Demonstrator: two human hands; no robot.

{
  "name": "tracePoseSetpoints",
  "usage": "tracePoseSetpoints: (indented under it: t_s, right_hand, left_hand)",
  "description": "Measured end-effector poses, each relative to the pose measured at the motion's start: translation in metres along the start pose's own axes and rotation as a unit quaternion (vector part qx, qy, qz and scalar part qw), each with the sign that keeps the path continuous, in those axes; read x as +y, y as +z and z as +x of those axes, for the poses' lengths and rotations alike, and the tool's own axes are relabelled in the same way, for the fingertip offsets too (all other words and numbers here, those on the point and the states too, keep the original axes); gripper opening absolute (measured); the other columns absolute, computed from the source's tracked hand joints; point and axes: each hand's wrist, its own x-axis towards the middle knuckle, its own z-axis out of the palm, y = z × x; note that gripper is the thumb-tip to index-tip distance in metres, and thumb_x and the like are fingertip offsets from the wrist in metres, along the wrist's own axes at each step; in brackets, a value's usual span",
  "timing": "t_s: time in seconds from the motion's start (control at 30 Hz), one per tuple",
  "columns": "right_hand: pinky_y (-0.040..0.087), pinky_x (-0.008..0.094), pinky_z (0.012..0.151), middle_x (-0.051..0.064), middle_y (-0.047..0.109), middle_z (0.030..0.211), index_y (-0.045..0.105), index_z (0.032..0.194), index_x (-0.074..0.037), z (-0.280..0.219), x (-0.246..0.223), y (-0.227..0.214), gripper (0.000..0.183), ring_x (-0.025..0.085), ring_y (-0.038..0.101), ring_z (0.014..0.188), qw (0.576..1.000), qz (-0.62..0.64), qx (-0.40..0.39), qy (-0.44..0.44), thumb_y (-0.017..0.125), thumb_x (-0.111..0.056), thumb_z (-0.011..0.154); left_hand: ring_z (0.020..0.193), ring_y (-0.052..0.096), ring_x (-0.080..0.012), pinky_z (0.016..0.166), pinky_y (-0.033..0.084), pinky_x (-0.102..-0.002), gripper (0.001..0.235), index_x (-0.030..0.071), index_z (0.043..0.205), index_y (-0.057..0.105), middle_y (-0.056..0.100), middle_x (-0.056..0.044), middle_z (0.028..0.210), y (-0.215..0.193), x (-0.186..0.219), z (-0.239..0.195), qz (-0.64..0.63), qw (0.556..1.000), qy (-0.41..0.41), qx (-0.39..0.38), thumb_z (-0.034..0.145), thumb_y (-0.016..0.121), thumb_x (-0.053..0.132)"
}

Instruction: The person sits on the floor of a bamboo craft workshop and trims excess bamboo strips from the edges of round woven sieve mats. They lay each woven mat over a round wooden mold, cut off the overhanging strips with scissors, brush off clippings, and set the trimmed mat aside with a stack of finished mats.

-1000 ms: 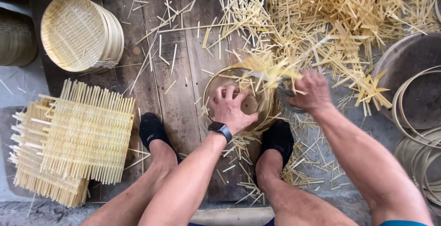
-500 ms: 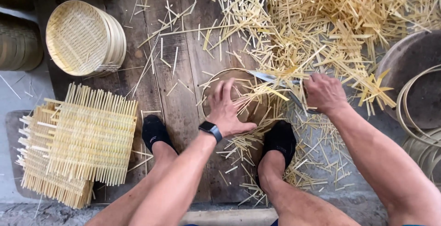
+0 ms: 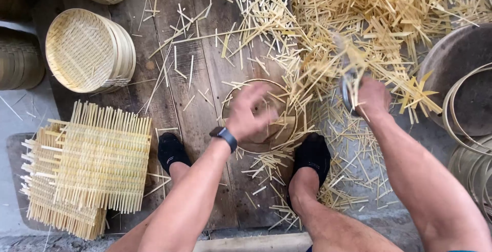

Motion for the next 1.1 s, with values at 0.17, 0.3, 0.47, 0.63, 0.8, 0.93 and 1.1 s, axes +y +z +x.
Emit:
tracePoseSetpoints:
  t_s: [0.17, 0.3, 0.47, 0.63, 0.8, 0.93, 1.1]
  right_hand:
    - [0.059, 0.04, 0.074, 0.022, 0.062, 0.103, 0.059, 0.124, 0.01, 0.043, 0.117, 0.086, 0.102, 0.029, 0.067, 0.089, 0.954, -0.238, 0.18, 0.036, 0.083, -0.074, 0.072]
    - [0.063, 0.041, 0.085, 0.018, 0.066, 0.112, 0.062, 0.13, 0.001, -0.083, -0.048, 0.017, 0.059, 0.027, 0.07, 0.095, 0.992, 0.04, 0.011, 0.119, 0.075, -0.04, 0.089]
    - [0.056, 0.035, 0.064, 0.01, 0.077, 0.08, 0.077, 0.097, -0.002, -0.092, -0.086, 0.057, 0.023, 0.016, 0.069, 0.069, 0.969, 0.244, -0.013, -0.039, 0.078, -0.023, 0.088]
    - [0.055, 0.036, 0.06, 0.012, 0.075, 0.072, 0.078, 0.091, 0.0, -0.077, -0.092, 0.064, 0.025, 0.019, 0.068, 0.061, 0.964, 0.265, -0.006, 0.019, 0.08, -0.024, 0.086]
    - [0.055, 0.036, 0.061, 0.012, 0.076, 0.072, 0.081, 0.091, -0.001, -0.082, -0.094, 0.061, 0.027, 0.017, 0.068, 0.061, 0.967, 0.249, 0.05, -0.028, 0.081, -0.027, 0.084]
    - [0.055, 0.037, 0.063, 0.019, 0.074, 0.07, 0.08, 0.092, 0.0, -0.104, -0.108, 0.046, 0.036, 0.022, 0.068, 0.057, 0.993, 0.12, -0.012, -0.013, 0.079, -0.036, 0.09]
    - [0.056, 0.037, 0.053, 0.014, 0.074, 0.068, 0.079, 0.095, 0.001, -0.096, -0.093, 0.061, 0.038, 0.021, 0.067, 0.052, 0.977, 0.167, -0.121, 0.054, 0.074, -0.036, 0.091]
  left_hand:
    - [0.131, 0.056, -0.0312, 0.116, 0.044, -0.048, 0.053, 0.016, 0.139, 0.061, 0.064, -0.011, 0.138, 0.005, -0.037, 0.036, -0.043, 0.959, -0.208, 0.186, 0.098, 0.066, 0.049]
    - [0.121, 0.054, -0.0348, 0.104, 0.038, -0.052, 0.051, 0.019, 0.127, 0.072, 0.067, -0.015, 0.123, -0.036, -0.004, 0.058, -0.01, 0.964, -0.229, 0.131, 0.086, 0.074, 0.049]
    - [0.098, 0.077, -0.0239, 0.097, 0.06, -0.044, 0.042, 0.026, 0.095, 0.08, 0.08, 0.0, 0.095, -0.011, -0.026, 0.065, -0.228, 0.934, -0.274, -0.003, 0.066, 0.084, 0.056]
    - [0.095, 0.07, -0.0204, 0.101, 0.046, -0.046, 0.035, 0.026, 0.091, 0.085, 0.077, 0.002, 0.091, -0.01, -0.01, 0.064, -0.123, 0.939, -0.302, 0.107, 0.069, 0.086, 0.053]
    - [0.089, 0.065, -0.021, 0.093, 0.036, -0.05, 0.033, 0.025, 0.087, 0.085, 0.074, 0.001, 0.084, 0.002, -0.033, 0.055, -0.05, 0.942, -0.307, 0.126, 0.071, 0.086, 0.054]
    - [0.081, 0.07, -0.0256, 0.075, 0.054, -0.041, 0.028, 0.013, 0.098, 0.081, 0.074, -0.009, 0.086, 0.016, -0.068, -0.022, -0.076, 0.898, -0.338, 0.271, 0.089, 0.077, 0.04]
    - [0.08, 0.073, -0.018, 0.072, 0.058, -0.031, 0.024, 0.001, 0.098, 0.078, 0.08, -0.009, 0.09, 0.02, -0.079, -0.069, -0.313, 0.813, -0.431, 0.237, 0.08, 0.086, 0.016]
